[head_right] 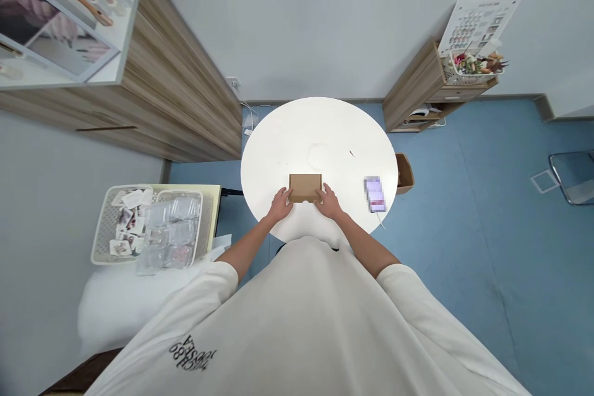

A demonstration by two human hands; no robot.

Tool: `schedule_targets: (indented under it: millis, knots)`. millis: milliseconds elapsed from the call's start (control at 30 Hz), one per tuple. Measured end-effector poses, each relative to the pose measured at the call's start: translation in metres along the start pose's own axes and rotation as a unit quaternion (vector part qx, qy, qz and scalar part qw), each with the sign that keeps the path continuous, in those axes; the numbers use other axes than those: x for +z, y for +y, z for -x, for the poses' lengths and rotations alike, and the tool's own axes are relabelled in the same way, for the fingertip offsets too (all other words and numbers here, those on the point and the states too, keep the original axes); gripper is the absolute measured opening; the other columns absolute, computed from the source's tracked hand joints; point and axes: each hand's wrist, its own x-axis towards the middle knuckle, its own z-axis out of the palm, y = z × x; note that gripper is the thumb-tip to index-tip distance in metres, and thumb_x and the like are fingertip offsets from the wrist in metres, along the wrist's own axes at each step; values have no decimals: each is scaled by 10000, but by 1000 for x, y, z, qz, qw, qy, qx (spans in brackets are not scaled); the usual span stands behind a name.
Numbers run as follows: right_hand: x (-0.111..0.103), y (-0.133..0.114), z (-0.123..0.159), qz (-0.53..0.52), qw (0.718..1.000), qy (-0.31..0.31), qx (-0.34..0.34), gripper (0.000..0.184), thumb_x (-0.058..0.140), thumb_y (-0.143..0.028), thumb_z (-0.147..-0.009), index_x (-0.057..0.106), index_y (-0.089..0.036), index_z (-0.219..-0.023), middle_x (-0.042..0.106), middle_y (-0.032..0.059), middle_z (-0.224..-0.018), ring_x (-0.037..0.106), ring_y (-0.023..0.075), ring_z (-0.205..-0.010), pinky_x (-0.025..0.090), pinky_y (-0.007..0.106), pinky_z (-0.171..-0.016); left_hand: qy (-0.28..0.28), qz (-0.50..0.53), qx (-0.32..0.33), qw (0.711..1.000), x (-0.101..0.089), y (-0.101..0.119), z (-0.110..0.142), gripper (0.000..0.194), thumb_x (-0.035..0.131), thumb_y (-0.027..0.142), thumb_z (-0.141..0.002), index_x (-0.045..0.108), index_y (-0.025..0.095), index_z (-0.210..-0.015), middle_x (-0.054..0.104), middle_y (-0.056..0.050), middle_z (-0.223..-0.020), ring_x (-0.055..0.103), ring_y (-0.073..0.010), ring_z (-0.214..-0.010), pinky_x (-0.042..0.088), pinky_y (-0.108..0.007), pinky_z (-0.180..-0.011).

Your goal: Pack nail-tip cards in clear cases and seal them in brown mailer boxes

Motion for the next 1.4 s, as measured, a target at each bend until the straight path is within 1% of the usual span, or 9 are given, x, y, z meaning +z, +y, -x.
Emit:
schedule_targets:
  millis: [67, 167, 333, 567, 767, 900, 1033, 1233, 1400]
  knots:
    - [3, 2, 3, -18, 1000, 19, 17, 583, 548, -364, -924, 467, -241, -1488, 273, 114, -1649, 370, 317, -1447, 379, 505, -1148, 16, 12, -7, 1000, -1, 4, 3, 673, 617, 194, -842, 440, 251, -1489, 417, -129, -1563, 349, -306, -1490, 306, -481, -1215]
    - [4, 3, 7, -50, 998, 29, 26, 636, 539, -339, -910, 400, -245, -1524, 424, 112, -1565, 431, 305, -1400, 405, 491, -1123, 25, 30, -16, 999, -4, 10, 6, 707, 623, 184, -829, 403, 236, -1499, 476, -138, -1521, 426, -322, -1431, 331, -488, -1191]
    - [-1, 1, 8, -83, 996, 30, 21, 712, 573, -318, -864, 359, -285, -1542, 596, 69, -1402, 555, 303, -1264, 478, 461, -1028, 16, 41, -5, 999, -14, 22, 8, 757, 662, 164, -778, 404, 296, -1478, 602, -81, -1404, 537, -333, -1314, 433, -474, -1079]
    - [-21, -12, -1, -75, 990, 114, -26, 695, 598, -273, -835, 424, -259, -1508, 579, 91, -1412, 526, 312, -1276, 437, 513, -1085, 87, 62, 33, 994, -27, 38, -4, 767, 662, 140, -782, 403, 267, -1493, 582, -92, -1421, 523, -307, -1335, 401, -471, -1123]
    - [-30, -21, -16, -140, 978, 155, -12, 535, 524, -220, -882, 523, -216, -1416, 635, 96, -1327, 613, 253, -1154, 496, 445, -1040, 127, 126, -13, 984, -29, 49, -23, 538, 594, 138, -880, 517, 215, -1407, 640, -108, -1326, 618, -260, -1198, 492, -394, -1008]
    - [-33, -23, -24, -126, 977, 169, -2, 486, 524, -206, -883, 565, -183, -1367, 641, 120, -1281, 641, 248, -1094, 514, 429, -1011, 142, 92, -11, 985, -28, 53, -30, 389, 579, 159, -907, 607, 205, -1293, 682, -100, -1216, 639, -263, -1116, 500, -402, -974]
    - [-35, -21, -28, -93, 980, 175, -8, 474, 503, -176, -886, 574, -184, -1354, 623, 124, -1269, 654, 236, -1042, 514, 423, -1005, 168, 23, 4, 985, -30, 55, -36, 332, 614, 167, -890, 654, 207, -1217, 650, -118, -1226, 587, -306, -1189, 452, -457, -1040]
    - [-33, -17, -30, -36, 984, 169, -36, 509, 474, -160, -909, 532, -202, -1413, 601, 116, -1248, 634, 240, -1049, 517, 414, -974, 143, 53, 8, 988, -27, 52, -42, 385, 563, 73, -871, 636, 202, -1226, 591, -110, -1169, 637, -235, -991, 516, -386, -914]
    - [-30, -16, -32, -10, 984, 172, -46, 527, 456, -153, -915, 513, -192, -1438, 598, 128, -1229, 613, 265, -1093, 520, 421, -961, 139, 60, 40, 988, -26, 47, -42, 454, 543, 64, -877, 605, 208, -1303, 571, -105, -1178, 637, -220, -956, 523, -378, -912]
